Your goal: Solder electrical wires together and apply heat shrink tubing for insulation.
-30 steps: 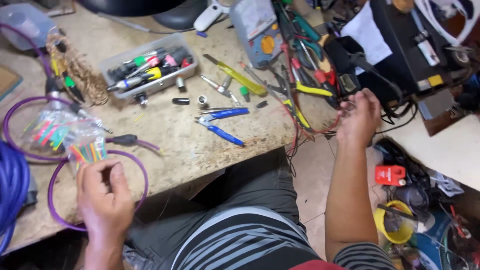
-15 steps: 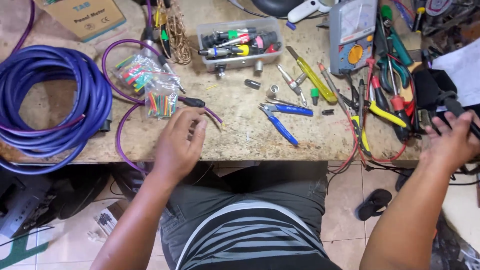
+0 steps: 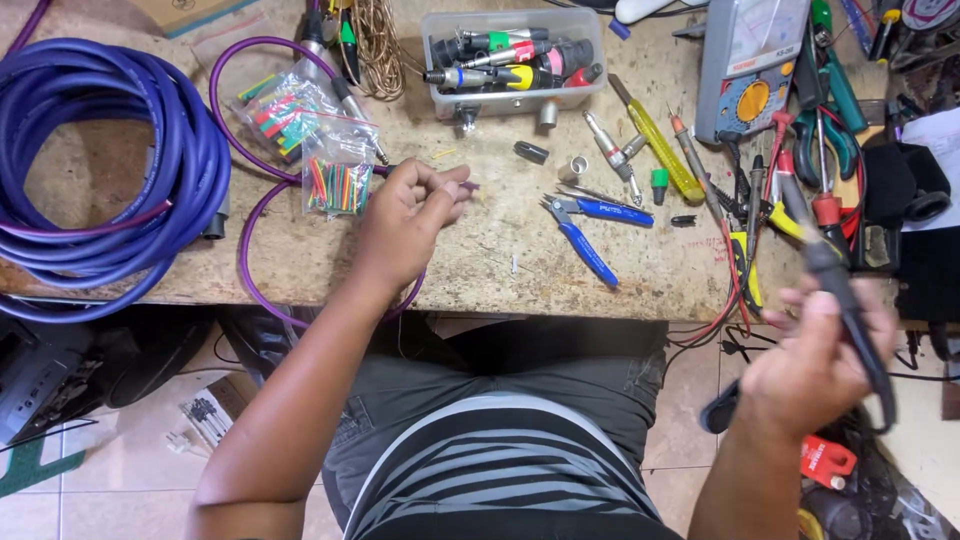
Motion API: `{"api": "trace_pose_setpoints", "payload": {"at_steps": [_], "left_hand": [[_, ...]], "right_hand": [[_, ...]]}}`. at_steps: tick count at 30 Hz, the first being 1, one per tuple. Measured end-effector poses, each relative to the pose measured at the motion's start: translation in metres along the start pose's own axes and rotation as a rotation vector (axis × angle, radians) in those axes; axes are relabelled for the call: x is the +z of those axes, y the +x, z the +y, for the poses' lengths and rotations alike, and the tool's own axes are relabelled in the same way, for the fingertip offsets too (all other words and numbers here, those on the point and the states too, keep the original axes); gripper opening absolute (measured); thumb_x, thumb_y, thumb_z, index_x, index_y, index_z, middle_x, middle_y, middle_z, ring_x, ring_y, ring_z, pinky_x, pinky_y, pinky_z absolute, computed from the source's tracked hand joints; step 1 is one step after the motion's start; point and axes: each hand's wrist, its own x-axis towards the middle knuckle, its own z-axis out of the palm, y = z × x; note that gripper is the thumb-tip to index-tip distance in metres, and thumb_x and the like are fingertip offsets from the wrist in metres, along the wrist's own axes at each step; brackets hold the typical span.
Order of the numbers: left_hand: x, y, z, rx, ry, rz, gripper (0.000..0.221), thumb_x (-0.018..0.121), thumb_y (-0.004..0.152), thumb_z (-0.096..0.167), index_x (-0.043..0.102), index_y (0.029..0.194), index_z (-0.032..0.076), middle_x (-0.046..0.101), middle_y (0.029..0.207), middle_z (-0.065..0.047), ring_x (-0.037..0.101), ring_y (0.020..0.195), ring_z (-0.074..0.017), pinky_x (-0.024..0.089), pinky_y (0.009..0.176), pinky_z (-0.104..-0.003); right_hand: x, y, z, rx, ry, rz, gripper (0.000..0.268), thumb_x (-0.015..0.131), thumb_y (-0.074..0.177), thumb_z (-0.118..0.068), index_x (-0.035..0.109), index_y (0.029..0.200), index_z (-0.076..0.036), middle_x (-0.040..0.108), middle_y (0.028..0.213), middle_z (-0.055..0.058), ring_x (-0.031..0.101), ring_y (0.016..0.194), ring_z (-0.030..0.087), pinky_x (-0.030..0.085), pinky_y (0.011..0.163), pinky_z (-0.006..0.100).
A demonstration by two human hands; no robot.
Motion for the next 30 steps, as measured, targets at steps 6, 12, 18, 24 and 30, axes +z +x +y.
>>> {"api": "trace_pose_setpoints", "payload": {"at_steps": [6,12,18,24,30], "left_hand": [[0.005,0.012,0.001,0.062,0.036,0.049,0.009,0.072,0.092,0.01,0.067,0.096,0.003,0.069,0.126,-0.027,0.069,0.112,-0.0377,0.062,0.092,-0.037],[0.015,0.008,0.006,0.047,0.156,0.163,0.011,0.079,0.087,0.014,0.077,0.095,0.007,0.074,0.117,-0.022,0.073,0.103,-0.0256,0.064,0.085,-0.034],[0.017,0.006,0.015,0.052,0.211,0.179,0.01,0.08,0.082,0.014,0.08,0.09,0.009,0.074,0.116,-0.022,0.075,0.104,-0.0299,0.065,0.083,-0.033],[0.022,0.003,0.02,0.046,0.231,0.211,0.009,0.081,0.081,0.013,0.08,0.088,0.007,0.075,0.114,-0.022,0.075,0.101,-0.0322,0.066,0.079,-0.033],[0.023,0.003,0.023,0.028,0.254,0.222,0.01,0.081,0.08,0.016,0.08,0.087,0.009,0.076,0.113,-0.018,0.075,0.1,-0.0304,0.066,0.079,-0.032]], "right_hand": [[0.118,-0.064,-0.028,0.161,0.196,-0.125,0.022,0.07,0.097,-0.011,0.058,0.107,0.005,0.069,0.088,0.026,0.073,0.075,0.028,0.064,0.061,0.034],[0.159,-0.082,-0.014,0.307,0.37,-0.219,0.022,0.069,0.098,-0.012,0.052,0.105,0.001,0.069,0.082,0.025,0.075,0.071,0.027,0.067,0.066,0.036],[0.16,-0.081,-0.004,0.315,0.363,-0.225,0.024,0.071,0.098,-0.01,0.051,0.104,0.003,0.069,0.082,0.029,0.076,0.072,0.031,0.067,0.067,0.04],[0.159,-0.08,-0.008,0.254,0.337,-0.299,0.023,0.071,0.097,-0.004,0.054,0.11,0.005,0.071,0.091,0.03,0.076,0.08,0.03,0.067,0.075,0.04],[0.155,-0.083,-0.007,0.185,0.266,-0.326,0.025,0.073,0.094,0.003,0.057,0.111,0.011,0.071,0.091,0.034,0.076,0.082,0.034,0.067,0.075,0.044]]}}
